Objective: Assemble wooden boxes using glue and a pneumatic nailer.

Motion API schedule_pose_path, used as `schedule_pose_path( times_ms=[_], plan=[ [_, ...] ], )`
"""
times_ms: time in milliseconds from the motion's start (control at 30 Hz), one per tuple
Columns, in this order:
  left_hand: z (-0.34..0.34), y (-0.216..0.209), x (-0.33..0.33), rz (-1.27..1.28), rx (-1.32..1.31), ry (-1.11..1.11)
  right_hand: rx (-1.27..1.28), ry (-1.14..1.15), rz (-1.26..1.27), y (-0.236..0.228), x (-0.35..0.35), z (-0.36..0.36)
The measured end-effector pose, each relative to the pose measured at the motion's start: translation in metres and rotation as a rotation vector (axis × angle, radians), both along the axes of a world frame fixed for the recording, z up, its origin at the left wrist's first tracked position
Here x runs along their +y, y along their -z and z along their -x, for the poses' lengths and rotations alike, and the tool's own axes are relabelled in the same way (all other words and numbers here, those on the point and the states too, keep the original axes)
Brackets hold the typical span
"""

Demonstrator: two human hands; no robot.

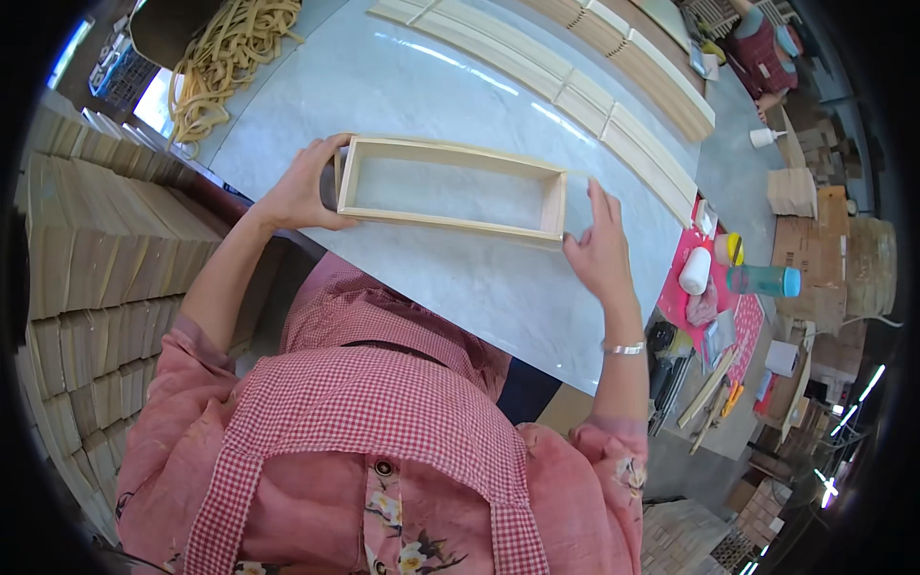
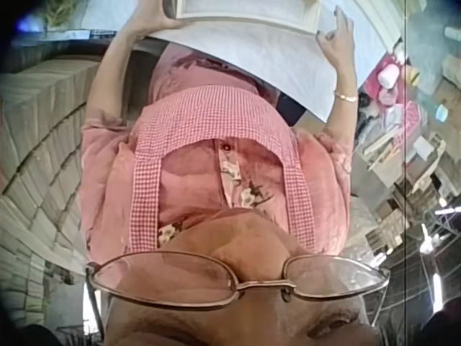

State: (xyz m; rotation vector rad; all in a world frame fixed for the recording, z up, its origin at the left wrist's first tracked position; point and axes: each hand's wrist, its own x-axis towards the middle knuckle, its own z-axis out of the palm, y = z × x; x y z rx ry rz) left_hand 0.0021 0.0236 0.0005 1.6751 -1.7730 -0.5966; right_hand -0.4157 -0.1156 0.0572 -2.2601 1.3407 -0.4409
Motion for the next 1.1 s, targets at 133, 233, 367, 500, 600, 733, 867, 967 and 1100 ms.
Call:
schedule_pose_path(
  times_ms=[133, 233, 367, 500, 600, 733, 867, 967, 1100],
  plan=[
    [0.000, 0.000, -0.001, -0.004, 0.003, 0.005, 0.000, -0.171, 0.032, 0.023, -0.038, -0.003],
    [0.001, -0.003, 0.003, -0.030, -0.019, -0.011, -0.115, -0.142, -0.213, 0.028, -0.040, -0.008],
    [0.002, -0.004, 0.000, -0.026, -0.035, -0.022, -0.482, 0.131, -0.436, 0.039, -0.037, -0.005],
    [-0.002, -0.002, -0.004, -0.050, -0.039, 0.020, -0.363, 0.083, 0.370, 0.012, -0.003, -0.091],
    [-0.006, 0.000, -0.006, -0.055, -0.048, 0.048, -0.090, -0.259, 0.526, 0.022, 0.025, -0.161],
    [-0.041, 0.000, -0.004, 0.255, -0.517, 0.111, 0.025, -0.276, 0.463, 0.028, 0.029, -0.169],
    [-0.020, 0.003, 0.034, 0.329, -0.581, 0.088, 0.062, -0.268, 0.445, 0.035, 0.033, -0.171],
    [0.003, -0.002, 0.056, 0.307, -0.490, 0.042, 0.061, -0.250, 0.453, 0.037, 0.032, -0.172],
    [0.025, -0.026, 0.058, -0.260, 0.704, -0.392, 0.092, -0.221, 0.468, 0.035, 0.032, -0.169]
  ],
)
